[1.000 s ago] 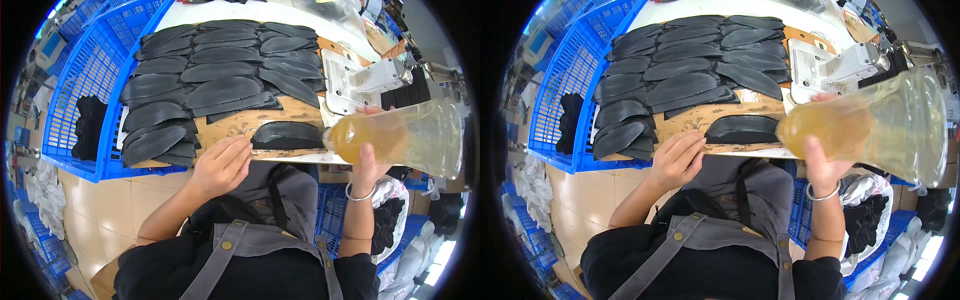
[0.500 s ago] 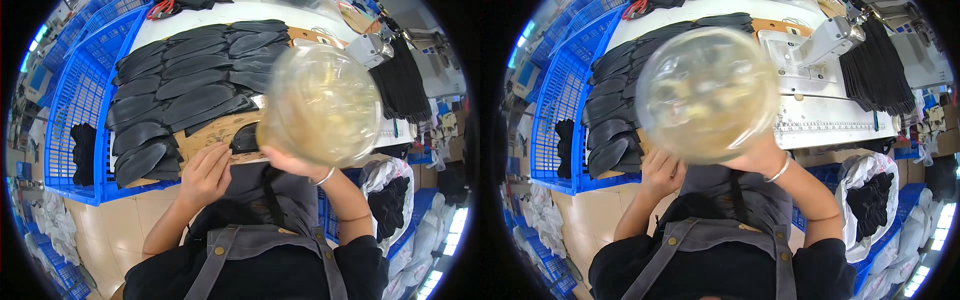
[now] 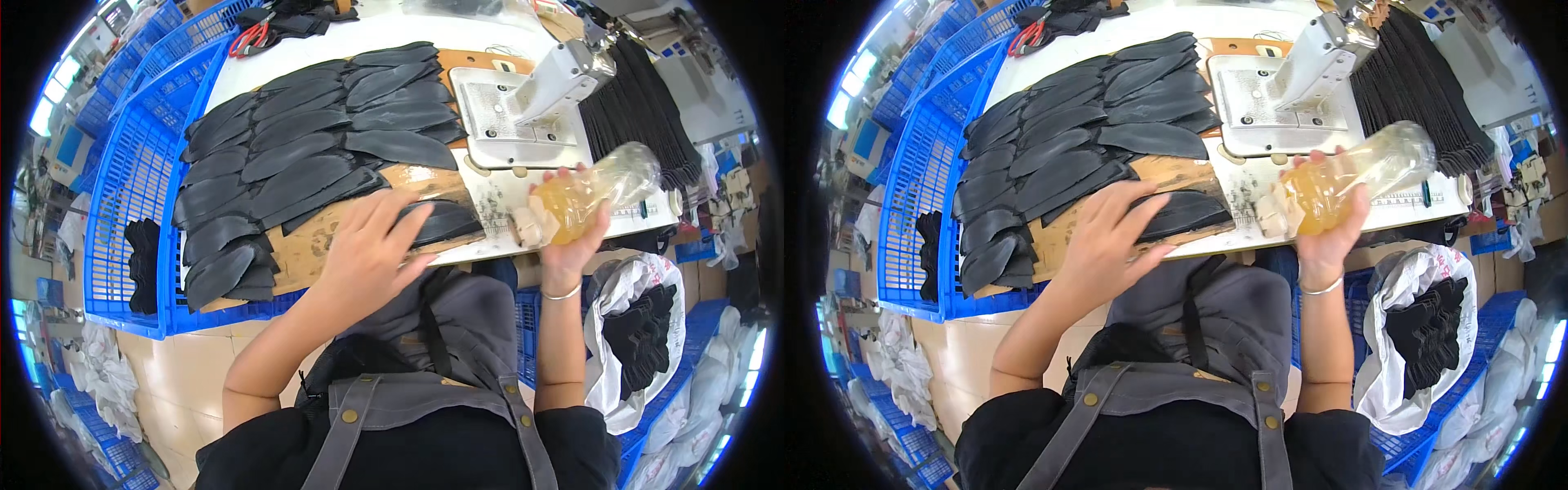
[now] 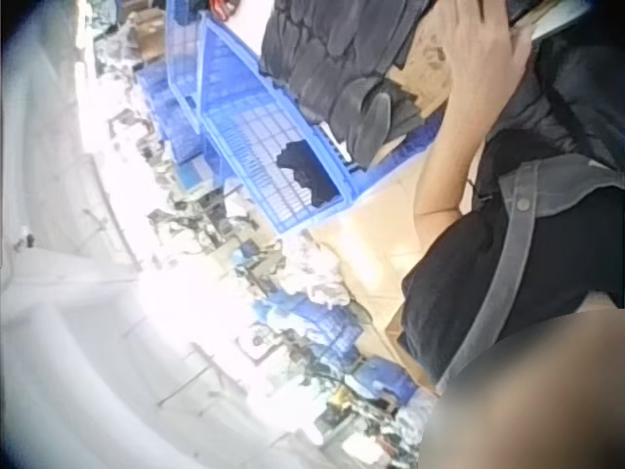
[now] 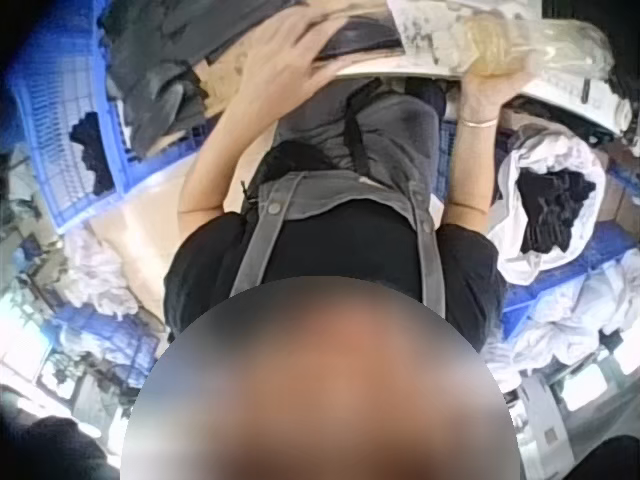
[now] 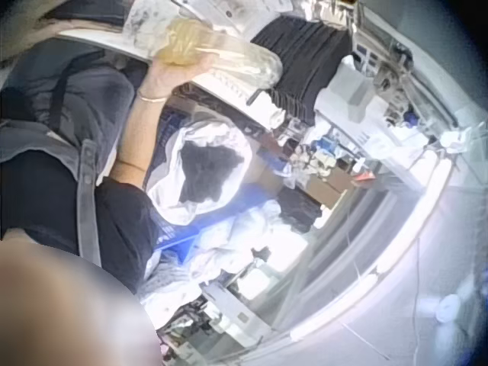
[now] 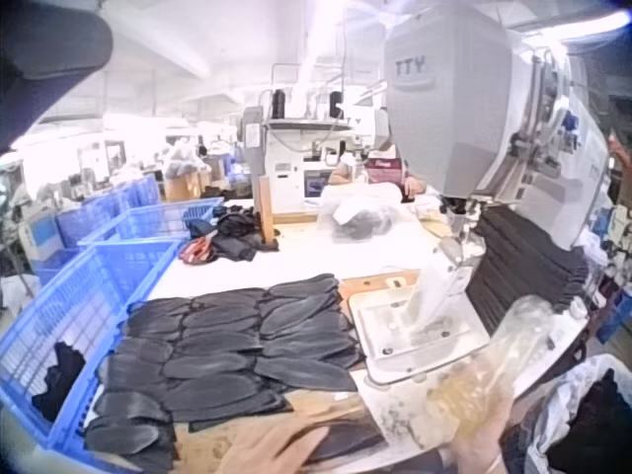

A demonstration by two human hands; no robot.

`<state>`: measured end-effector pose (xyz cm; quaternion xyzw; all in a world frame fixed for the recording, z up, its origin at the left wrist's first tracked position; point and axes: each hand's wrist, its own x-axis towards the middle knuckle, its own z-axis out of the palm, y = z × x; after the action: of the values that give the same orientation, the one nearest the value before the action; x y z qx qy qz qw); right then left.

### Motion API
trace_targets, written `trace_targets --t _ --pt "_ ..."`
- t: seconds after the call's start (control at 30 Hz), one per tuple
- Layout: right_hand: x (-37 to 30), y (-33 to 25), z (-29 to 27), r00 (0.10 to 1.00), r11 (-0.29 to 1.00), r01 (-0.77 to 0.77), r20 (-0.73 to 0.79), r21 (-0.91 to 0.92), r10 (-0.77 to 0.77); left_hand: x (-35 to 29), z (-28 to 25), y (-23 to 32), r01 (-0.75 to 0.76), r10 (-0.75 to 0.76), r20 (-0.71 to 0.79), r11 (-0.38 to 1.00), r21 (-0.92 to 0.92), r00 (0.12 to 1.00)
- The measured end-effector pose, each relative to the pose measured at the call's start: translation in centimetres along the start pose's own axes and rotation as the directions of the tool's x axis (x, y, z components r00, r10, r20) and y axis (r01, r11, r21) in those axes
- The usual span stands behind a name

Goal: Applying glue to black shoe components on a workbench in a factory.

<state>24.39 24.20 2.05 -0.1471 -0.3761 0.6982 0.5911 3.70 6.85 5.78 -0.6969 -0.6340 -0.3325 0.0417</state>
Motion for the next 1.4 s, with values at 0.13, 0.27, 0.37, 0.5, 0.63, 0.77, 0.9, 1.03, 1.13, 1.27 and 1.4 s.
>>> trace_targets --t 0.13,0.27,0.37,0.5,0.63,0.77,0.9,1.03,1.13,1.27,1.4 --pt "-0.1 1.2 -0.9 0.981 0.94 -0.193 0.048 0.283 0.187 3.1 2.2 0.0 -0.061 0.05 0.209 0.997 0.047 0.977" --pt "0.5 1.0 -1.9 0.964 0.836 -0.25 0.05 0.489 0.259 4.0 3.5 -0.6 -0.108 0.079 0.274 0.99 0.093 0.959" --pt "0.5 1.0 -1.9 0.95 0.801 -0.308 0.115 0.514 0.292 4.1 3.2 -0.7 -0.113 0.087 0.281 0.991 0.078 0.956" --pt "0.3 1.1 -1.8 0.949 0.815 -0.303 0.078 0.494 0.306 4.0 3.3 -0.4 -0.112 0.088 0.241 0.99 0.087 0.967" --pt "0.3 1.0 -1.8 0.947 0.796 -0.3 0.065 0.525 0.314 4.2 3.4 -0.2 -0.074 0.063 0.176 0.996 0.057 0.982" --pt "0.3 0.9 -1.7 0.945 0.789 -0.313 0.092 0.528 0.313 4.1 3.6 -0.2 -0.04 0.026 0.146 0.995 0.092 0.989" --pt "0.3 1.0 -2.0 0.945 0.814 -0.324 0.126 0.483 0.302 3.8 3.6 -0.5 0.027 -0.03 0.086 0.999 0.046 0.996" --pt "0.4 1.1 -1.9 0.937 0.794 -0.349 0.166 0.499 0.308 3.6 3.3 -0.9 0.081 -0.08 0.045 0.996 -0.025 0.996" --pt "0.3 1.1 -1.7 0.932 0.797 -0.363 0.174 0.482 0.319 3.5 3.1 -1.1 0.117 -0.114 0.028 0.984 -0.134 0.993" --pt "-0.1 1.3 -0.6 0.913 0.807 -0.405 0.233 0.43 0.334 3.5 3.0 -1.1 0.171 -0.166 0.044 0.962 -0.214 0.985" --pt "-0.8 1.8 0.3 0.864 0.768 -0.492 0.341 0.411 0.371 3.5 3.3 -1.3 0.161 -0.155 0.045 0.953 -0.255 0.987"
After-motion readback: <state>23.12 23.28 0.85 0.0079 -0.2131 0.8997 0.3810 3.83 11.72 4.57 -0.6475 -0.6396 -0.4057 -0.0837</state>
